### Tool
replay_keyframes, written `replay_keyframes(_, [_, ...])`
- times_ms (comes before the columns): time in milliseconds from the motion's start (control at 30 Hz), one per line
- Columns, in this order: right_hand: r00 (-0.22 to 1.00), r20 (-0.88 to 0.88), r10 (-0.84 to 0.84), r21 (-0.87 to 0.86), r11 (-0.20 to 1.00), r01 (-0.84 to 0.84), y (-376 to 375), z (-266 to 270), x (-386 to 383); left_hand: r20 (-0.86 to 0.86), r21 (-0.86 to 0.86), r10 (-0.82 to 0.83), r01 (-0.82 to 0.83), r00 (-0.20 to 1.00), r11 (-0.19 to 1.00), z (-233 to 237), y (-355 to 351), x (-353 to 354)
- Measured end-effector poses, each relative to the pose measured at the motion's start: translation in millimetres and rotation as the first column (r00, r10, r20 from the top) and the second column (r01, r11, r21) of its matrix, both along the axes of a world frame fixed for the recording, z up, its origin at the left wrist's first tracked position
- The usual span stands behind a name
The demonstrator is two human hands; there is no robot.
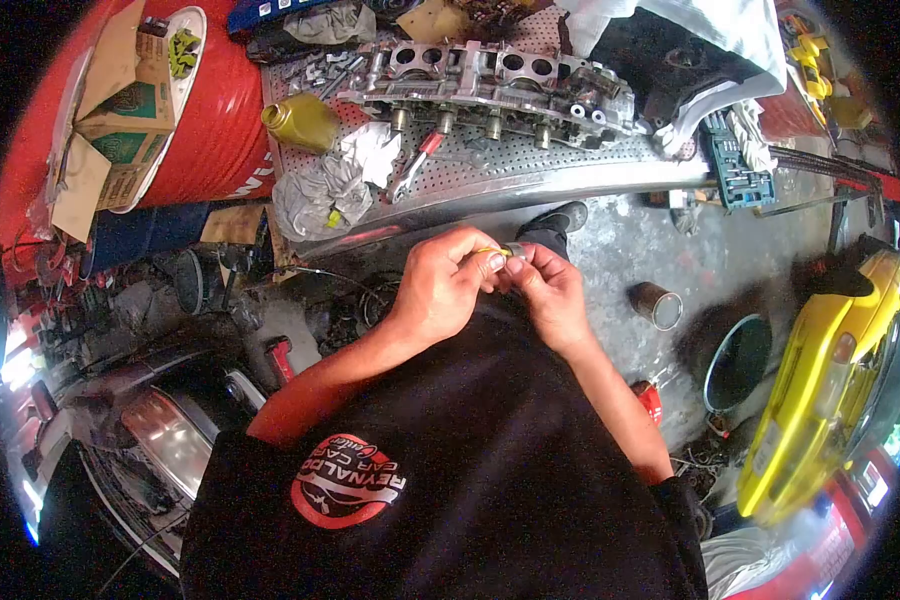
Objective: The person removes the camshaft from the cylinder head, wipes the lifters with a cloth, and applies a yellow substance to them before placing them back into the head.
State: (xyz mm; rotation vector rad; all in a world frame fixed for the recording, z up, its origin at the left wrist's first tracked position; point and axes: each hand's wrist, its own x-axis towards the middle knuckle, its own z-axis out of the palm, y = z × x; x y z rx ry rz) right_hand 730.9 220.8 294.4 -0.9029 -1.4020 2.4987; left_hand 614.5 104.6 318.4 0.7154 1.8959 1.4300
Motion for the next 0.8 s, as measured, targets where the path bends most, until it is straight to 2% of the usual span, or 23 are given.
replay_keyframes(67, [1.000, 0.014, -0.018, 0.049, 0.999, 0.017, 3, -11, 3, 0.069, -0.004, -0.006, 0.006, 0.998, 1.000, 1, 0, 2])
replay_keyframes(133, [0.996, 0.055, -0.065, 0.049, 0.997, 0.063, 5, -24, 11, 0.246, 0.044, 0.056, -0.069, 0.968, 0.997, -1, 1, 0])
replay_keyframes(200, [0.988, -0.047, -0.146, -0.134, 0.981, 0.139, 3, -12, 5, 0.421, 0.080, 0.108, -0.156, 0.900, 0.985, -1, 2, 0])
replay_keyframes(233, [0.977, -0.096, -0.192, -0.225, 0.960, 0.166, 2, -7, 1, 0.416, 0.065, 0.111, -0.151, 0.903, 0.986, 0, 0, -2])
replay_keyframes(300, [0.981, -0.068, -0.182, -0.339, 0.929, 0.149, 2, -8, 2, 0.405, 0.034, 0.113, -0.138, 0.907, 0.990, 3, -6, -2])
replay_keyframes(433, [0.983, -0.070, -0.171, -0.506, 0.855, 0.113, 2, -4, -1, 0.228, -0.046, 0.141, -0.134, 0.963, 0.990, 11, -5, 0])
replay_keyframes(500, [0.981, -0.059, -0.186, -0.626, 0.773, 0.109, 2, 2, -6, 0.197, -0.075, 0.151, -0.139, 0.969, 0.987, 10, -5, 0])
replay_keyframes(567, [0.960, -0.156, -0.234, -0.695, 0.716, 0.061, 5, -6, -4, 0.181, -0.096, 0.176, -0.161, 0.968, 0.982, 8, -6, -2])
replay_keyframes(633, [0.943, -0.200, -0.264, -0.706, 0.707, 0.048, 9, -9, -1, 0.181, -0.115, 0.210, -0.191, 0.961, 0.975, 6, -9, -6])
replay_keyframes(700, [0.940, -0.198, -0.278, -0.661, 0.746, 0.081, 12, 9, -4, 0.069, -0.080, 0.340, -0.335, 0.938, 0.939, -6, -18, -17])
replay_keyframes(767, [0.929, -0.248, -0.274, -0.703, 0.710, 0.022, 16, 3, 0, -0.067, -0.178, 0.312, -0.319, 0.948, 0.931, 0, -30, -34])
replay_keyframes(800, [0.927, -0.256, -0.273, -0.721, 0.693, 0.005, 15, -1, 3, -0.264, -0.110, 0.232, -0.268, 0.936, 0.957, 1, -35, -40])
